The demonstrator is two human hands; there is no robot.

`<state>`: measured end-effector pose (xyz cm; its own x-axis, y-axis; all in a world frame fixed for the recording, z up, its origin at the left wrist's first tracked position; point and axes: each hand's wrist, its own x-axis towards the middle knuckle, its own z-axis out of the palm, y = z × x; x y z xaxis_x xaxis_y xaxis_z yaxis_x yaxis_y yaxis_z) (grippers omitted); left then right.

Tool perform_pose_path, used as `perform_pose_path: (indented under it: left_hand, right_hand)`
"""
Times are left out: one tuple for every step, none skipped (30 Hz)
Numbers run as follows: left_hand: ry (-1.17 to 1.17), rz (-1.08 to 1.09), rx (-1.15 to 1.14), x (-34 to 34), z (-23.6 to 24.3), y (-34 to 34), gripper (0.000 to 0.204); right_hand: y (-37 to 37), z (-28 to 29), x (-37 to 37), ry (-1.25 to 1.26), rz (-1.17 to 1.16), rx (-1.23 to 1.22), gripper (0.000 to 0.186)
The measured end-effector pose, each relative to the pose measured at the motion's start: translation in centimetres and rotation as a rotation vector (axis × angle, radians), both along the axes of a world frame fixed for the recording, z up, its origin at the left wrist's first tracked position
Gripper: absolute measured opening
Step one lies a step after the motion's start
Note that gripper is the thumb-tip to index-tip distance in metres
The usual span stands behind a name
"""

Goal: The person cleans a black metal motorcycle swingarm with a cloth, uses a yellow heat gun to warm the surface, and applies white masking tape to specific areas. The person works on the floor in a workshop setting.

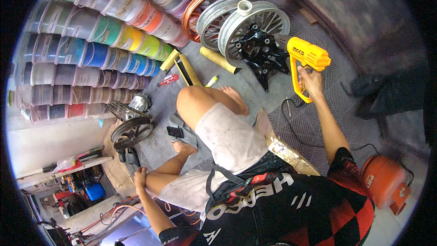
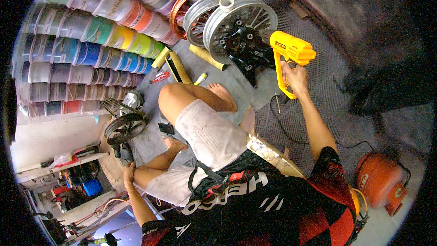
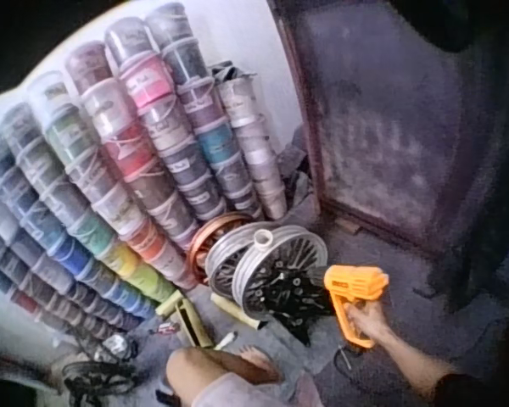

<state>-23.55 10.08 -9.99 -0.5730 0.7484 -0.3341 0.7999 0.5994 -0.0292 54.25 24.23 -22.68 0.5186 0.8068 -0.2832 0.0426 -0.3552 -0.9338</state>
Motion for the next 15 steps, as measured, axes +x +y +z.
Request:
perform_pose_path:
  left_hand:
    - [0.001,-0.017,-0.001,-1.0,-0.7,1.1,0.042]
    - [0.003,-0.009,0.010,-1.0,-0.7,0.5,0.042]
    - [0.000,0.007,0.012,-1.0,-0.7,-0.2,0.043]
    - [-0.003,0.021,0.014,-1.0,-0.6,-0.8,0.043]
    - [-0.007,0.034,0.015,-1.0,-0.6,-1.2,0.044]
    - [-0.023,0.021,0.021,-0.8,-0.5,-0.9,0.044]
    - [-0.039,0.008,0.027,-0.7,-0.4,-0.5,0.044]
    - [-0.054,0.000,0.031,-0.7,-0.3,-0.6,0.044]
    - [-0.036,-0.001,0.023,-0.8,-0.3,-0.8,0.044]
    - [-0.018,-0.002,0.015,-0.8,-0.1,-1.0,0.044]
    - [-0.001,-0.006,0.010,-0.7,-0.2,-0.9,0.044]
    - [-0.023,0.018,0.031,0.6,0.4,-0.6,0.043]
    - [-0.018,0.015,0.022,0.5,0.1,-0.4,0.043]
    - [-0.013,0.010,0.014,0.5,0.2,-0.2,0.043]
    - [-0.007,0.005,0.005,0.5,0.2,-0.1,0.043]
  right_hand:
    - [-0.6,0.1,0.5,-0.003,0.007,-0.004,0.027]
    - [-0.5,0.5,0.5,-0.005,0.040,0.004,0.027]
    - [-0.5,0.9,0.4,-0.008,0.072,0.010,0.027]
    - [-0.5,1.9,-0.1,-0.081,0.098,0.015,0.023]
    - [-0.8,1.6,-0.3,-0.065,0.071,0.047,0.022]
    - [-1.3,1.1,-0.3,-0.048,0.033,0.075,0.022]
    - [-1.9,0.6,-0.3,-0.032,-0.005,0.103,0.021]
    - [-2.6,0.4,-0.3,0.025,-0.026,0.104,0.019]
    - [-3.1,0.4,-0.1,-0.043,0.025,0.135,0.019]
    - [-3.6,0.4,0.2,-0.111,0.076,0.167,0.018]
    - [-4.0,0.7,0.4,-0.181,0.124,0.201,0.018]
    - [-4.3,2.5,-0.1,-0.232,0.155,0.263,0.016]
    - [-4.5,2.6,-0.4,-0.224,0.135,0.265,0.016]
    - [-4.6,2.8,-0.6,-0.215,0.114,0.266,0.016]
    - [-4.7,2.9,-0.6,-0.206,0.093,0.268,0.016]
